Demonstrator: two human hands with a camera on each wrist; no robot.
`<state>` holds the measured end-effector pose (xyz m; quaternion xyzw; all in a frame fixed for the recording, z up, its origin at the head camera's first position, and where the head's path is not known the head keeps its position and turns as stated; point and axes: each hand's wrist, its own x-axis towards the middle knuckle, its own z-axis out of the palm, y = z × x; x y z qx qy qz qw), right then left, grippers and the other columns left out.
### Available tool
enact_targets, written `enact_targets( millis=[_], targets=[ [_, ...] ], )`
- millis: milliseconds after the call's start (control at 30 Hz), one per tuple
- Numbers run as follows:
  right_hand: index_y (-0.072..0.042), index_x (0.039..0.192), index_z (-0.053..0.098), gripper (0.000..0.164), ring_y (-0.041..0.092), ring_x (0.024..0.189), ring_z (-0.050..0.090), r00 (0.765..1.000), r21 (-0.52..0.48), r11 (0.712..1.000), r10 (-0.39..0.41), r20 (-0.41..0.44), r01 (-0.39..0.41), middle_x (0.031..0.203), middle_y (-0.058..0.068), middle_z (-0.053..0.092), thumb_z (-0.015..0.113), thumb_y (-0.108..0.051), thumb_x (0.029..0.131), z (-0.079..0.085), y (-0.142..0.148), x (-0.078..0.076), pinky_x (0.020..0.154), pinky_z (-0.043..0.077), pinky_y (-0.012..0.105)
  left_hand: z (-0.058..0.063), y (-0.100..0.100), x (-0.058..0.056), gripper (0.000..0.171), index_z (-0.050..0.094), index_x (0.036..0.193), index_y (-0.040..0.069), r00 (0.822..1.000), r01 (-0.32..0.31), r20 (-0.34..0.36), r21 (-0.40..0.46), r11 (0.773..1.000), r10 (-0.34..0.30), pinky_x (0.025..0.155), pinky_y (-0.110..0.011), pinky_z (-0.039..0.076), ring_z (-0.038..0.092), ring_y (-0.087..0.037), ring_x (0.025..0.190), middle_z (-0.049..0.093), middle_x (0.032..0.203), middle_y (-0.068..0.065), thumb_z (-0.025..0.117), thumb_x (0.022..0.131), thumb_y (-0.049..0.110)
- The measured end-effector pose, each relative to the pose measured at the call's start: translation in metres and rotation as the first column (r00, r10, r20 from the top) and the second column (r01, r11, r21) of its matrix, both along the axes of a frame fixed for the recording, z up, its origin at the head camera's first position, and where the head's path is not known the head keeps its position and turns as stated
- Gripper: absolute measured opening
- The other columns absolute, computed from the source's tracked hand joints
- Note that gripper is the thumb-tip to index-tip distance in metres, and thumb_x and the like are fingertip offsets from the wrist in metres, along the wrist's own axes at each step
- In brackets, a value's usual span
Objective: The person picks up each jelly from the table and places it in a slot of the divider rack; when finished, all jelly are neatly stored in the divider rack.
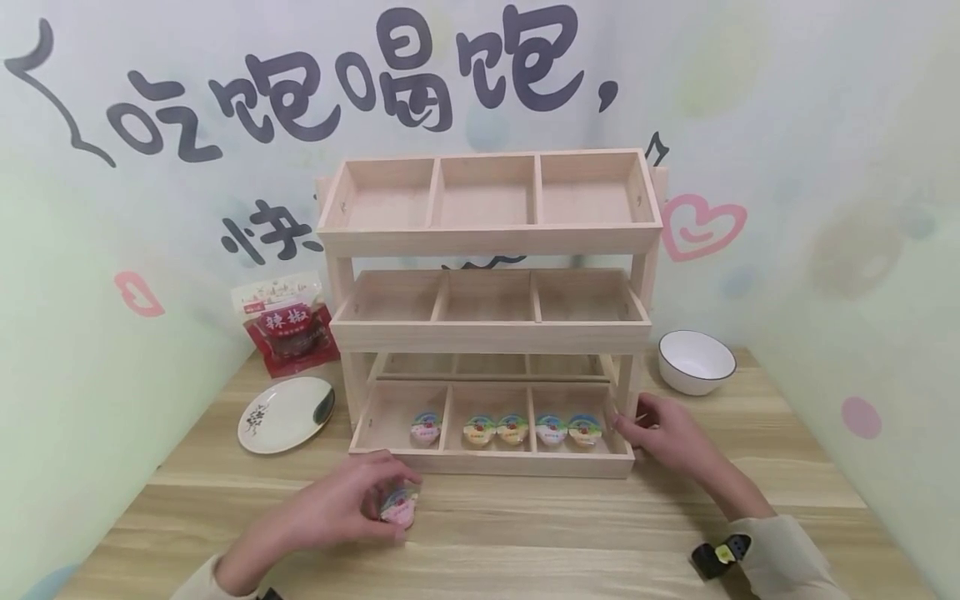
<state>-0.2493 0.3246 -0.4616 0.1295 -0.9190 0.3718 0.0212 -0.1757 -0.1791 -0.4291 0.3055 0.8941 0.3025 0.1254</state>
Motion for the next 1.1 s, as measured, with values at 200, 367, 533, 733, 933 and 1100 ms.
enact_targets(
  millis=[200,367,533,733,933,1100],
  targets=[
    [-0.002,0.134,0.067,0.045,0.010,0.091,0.066,1.000,0.003,1.000,-0.002,-0.001,0.002,0.113,0.010,0.076,0.073,-0.035,0.105,0.000,0.001,0.000,0.068,0.056,0.026,-0.001,0.002,0.002,0.060,0.074,0.129,0.018,1.000,-0.024,-0.002,-0.016,1.000,0.024,0.076,-0.019,0.053,0.059,-0.004,0.090,0.064,0.113,0.009,0.088,0.086,0.057],
    [-0.003,0.132,0.068,0.042,0.008,0.092,0.067,1.000,0.006,1.000,-0.001,-0.014,0.001,0.112,0.009,0.077,0.074,-0.034,0.104,0.000,0.002,0.001,0.069,0.055,0.025,0.000,0.007,0.002,0.054,0.074,0.129,0.018,0.998,-0.009,-0.054,-0.039,0.999,0.007,0.086,-0.024,0.056,0.061,-0.005,0.099,0.069,0.120,0.007,0.088,0.088,0.051],
    [-0.004,0.129,0.069,0.040,0.008,0.092,0.067,1.000,0.000,1.000,-0.001,-0.008,0.001,0.110,0.007,0.077,0.074,-0.035,0.104,0.000,0.001,0.001,0.069,0.055,0.025,0.004,0.009,0.001,0.051,0.073,0.134,0.019,0.996,0.003,-0.094,-0.055,0.998,-0.008,0.105,-0.038,0.056,0.063,-0.007,0.116,0.073,0.131,0.005,0.087,0.090,0.040],
    [-0.003,0.130,0.069,0.041,0.009,0.091,0.067,1.000,-0.003,1.000,0.000,-0.008,0.000,0.110,0.008,0.076,0.074,-0.034,0.104,0.001,0.000,0.001,0.069,0.055,0.026,0.020,0.003,-0.010,0.046,0.073,0.134,0.018,0.988,0.010,-0.153,0.042,0.999,-0.004,0.101,-0.040,0.060,0.068,-0.010,0.114,0.075,0.127,0.005,0.086,0.092,0.030],
    [-0.002,0.132,0.068,0.043,0.009,0.092,0.067,1.000,-0.003,1.000,0.005,-0.006,-0.005,0.112,0.009,0.076,0.073,-0.034,0.104,0.000,0.001,0.001,0.070,0.055,0.025,0.039,0.001,-0.029,0.039,0.076,0.130,0.014,0.980,-0.011,-0.195,0.118,0.993,0.034,0.094,-0.035,0.064,0.074,-0.016,0.109,0.077,0.123,0.000,0.084,0.094,0.027],
    [-0.003,0.131,0.069,0.041,0.009,0.093,0.067,1.000,-0.004,1.000,0.004,-0.010,-0.004,0.112,0.009,0.076,0.074,-0.033,0.104,-0.001,0.001,0.000,0.071,0.055,0.025,0.046,0.007,-0.045,0.039,0.077,0.129,0.013,0.972,-0.041,-0.224,0.109,0.993,0.065,0.097,-0.042,0.064,0.074,-0.019,0.112,0.077,0.127,-0.002,0.084,0.092,0.023]
  ],
)
